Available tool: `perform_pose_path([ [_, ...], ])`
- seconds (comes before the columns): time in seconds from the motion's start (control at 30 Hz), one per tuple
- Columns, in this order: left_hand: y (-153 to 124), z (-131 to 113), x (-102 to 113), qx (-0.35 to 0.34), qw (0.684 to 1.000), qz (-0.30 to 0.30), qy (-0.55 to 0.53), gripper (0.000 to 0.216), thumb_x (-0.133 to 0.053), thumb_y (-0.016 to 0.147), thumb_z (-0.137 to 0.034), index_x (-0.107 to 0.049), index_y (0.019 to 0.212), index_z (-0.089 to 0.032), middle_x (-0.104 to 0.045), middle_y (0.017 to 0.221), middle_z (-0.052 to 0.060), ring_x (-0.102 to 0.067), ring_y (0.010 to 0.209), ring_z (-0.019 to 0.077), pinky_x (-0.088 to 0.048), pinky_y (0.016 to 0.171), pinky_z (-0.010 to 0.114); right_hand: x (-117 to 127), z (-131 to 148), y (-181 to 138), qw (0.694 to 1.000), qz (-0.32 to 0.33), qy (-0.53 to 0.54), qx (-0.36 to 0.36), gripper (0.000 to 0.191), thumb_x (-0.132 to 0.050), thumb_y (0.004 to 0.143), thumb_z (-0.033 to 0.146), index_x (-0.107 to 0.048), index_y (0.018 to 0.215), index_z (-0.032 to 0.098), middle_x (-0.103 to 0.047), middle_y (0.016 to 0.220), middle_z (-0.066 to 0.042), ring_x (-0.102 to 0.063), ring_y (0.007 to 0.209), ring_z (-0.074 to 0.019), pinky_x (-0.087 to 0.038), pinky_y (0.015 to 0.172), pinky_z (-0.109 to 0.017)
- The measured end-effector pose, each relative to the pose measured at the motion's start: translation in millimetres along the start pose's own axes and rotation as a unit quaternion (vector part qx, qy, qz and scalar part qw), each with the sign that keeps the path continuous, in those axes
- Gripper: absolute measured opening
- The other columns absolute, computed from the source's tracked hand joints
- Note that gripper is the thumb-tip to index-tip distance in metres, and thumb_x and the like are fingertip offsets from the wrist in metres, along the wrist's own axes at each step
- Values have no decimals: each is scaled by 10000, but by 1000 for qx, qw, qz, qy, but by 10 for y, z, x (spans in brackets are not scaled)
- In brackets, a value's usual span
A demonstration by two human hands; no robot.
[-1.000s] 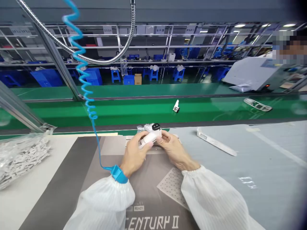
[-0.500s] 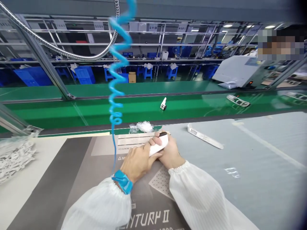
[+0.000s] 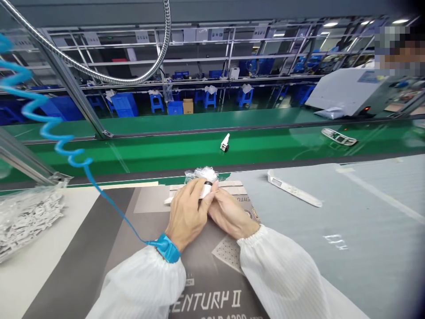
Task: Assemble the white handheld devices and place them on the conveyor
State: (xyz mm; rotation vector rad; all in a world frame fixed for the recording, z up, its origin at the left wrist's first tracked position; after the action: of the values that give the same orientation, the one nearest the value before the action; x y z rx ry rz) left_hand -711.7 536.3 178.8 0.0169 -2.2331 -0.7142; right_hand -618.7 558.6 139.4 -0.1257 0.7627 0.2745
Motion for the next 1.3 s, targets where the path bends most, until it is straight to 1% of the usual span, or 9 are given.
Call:
perform_pose_path([
  [0.2,27,-116,3,-27,999,-25,-3,332,-447,1011,-362,-576,1276,-210,-639,1306,107,-595,1203,254,-451,1007,384,39,1,13,999,-37,23,2,271,-822,746,345,-664,915,205,-709,990,-48,-625,1110,-237,-515,984,-380],
  [0.37,56,339,133,138,985,104,4,482,-622,887,-525,-581,1293,-269,-736,1113,70,-691,954,272,-485,786,343,182,145,67,992,-87,-80,54,449,-711,798,619,-659,970,208,-694,1074,-63,-644,985,-227,-522,869,-381],
  [0.47,78,793,405,276,957,87,-12,473,-602,871,-584,-628,1139,-196,-748,817,55,-673,666,216,-453,625,290,445,313,79,941,-201,-239,128,458,-631,836,647,-647,996,218,-679,1107,-61,-617,880,-198,-484,803,-356],
  [0.57,259,1207,713,335,941,36,19,382,-532,946,-456,-573,1189,-163,-744,828,39,-668,665,170,-477,659,274,593,418,76,880,-255,-367,163,386,-572,884,577,-638,1024,224,-681,1015,-52,-579,805,-191,-454,775,-346],
  [0.7,651,1644,988,353,929,-1,110,421,-505,989,-377,-496,1335,-137,-704,1047,78,-674,932,185,-520,871,370,526,402,62,840,-209,-475,155,217,-630,846,361,-638,1012,221,-679,983,-44,-588,774,-189,-456,760,-341],
  [0.83,896,1896,1007,368,905,23,212,368,-607,943,-392,-611,1210,-140,-625,1224,108,-615,1110,237,-511,974,476,312,326,6,741,-129,-645,134,135,-727,750,185,-669,866,225,-706,877,-30,-605,876,-242,-420,821,-379],
  [0.9,982,1912,955,362,895,27,260,359,-631,928,-366,-616,1209,-143,-592,1295,116,-570,1197,263,-475,1025,516,246,297,-13,715,-105,-679,131,81,-698,793,156,-667,790,231,-709,797,-19,-609,878,-248,-403,817,-379],
  [1.03,1292,1750,679,313,898,21,307,403,-632,925,-361,-593,1265,-148,-518,1404,124,-490,1302,308,-420,1080,557,210,323,-14,744,-104,-638,170,115,-652,857,147,-663,788,238,-727,835,-13,-627,859,-226,-403,785,-347],
  [1.3,2147,1092,-817,192,961,132,148,418,-603,945,-407,-584,1282,-160,-606,1280,111,-606,1140,244,-513,982,477,360,358,0,689,-182,-669,212,171,-575,886,109,-684,854,237,-751,898,-12,-606,884,-254,-363,810,-395],
])
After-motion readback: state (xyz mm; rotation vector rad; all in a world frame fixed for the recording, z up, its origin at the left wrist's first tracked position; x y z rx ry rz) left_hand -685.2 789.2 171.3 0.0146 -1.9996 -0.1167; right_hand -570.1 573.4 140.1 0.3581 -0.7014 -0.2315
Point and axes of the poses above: each hand's wrist, its own y-axis towards the middle knuckle, its own x-axis out of the back of the hand, z = x × y, the point moved 6 cm from there along y, towards the middle knuckle
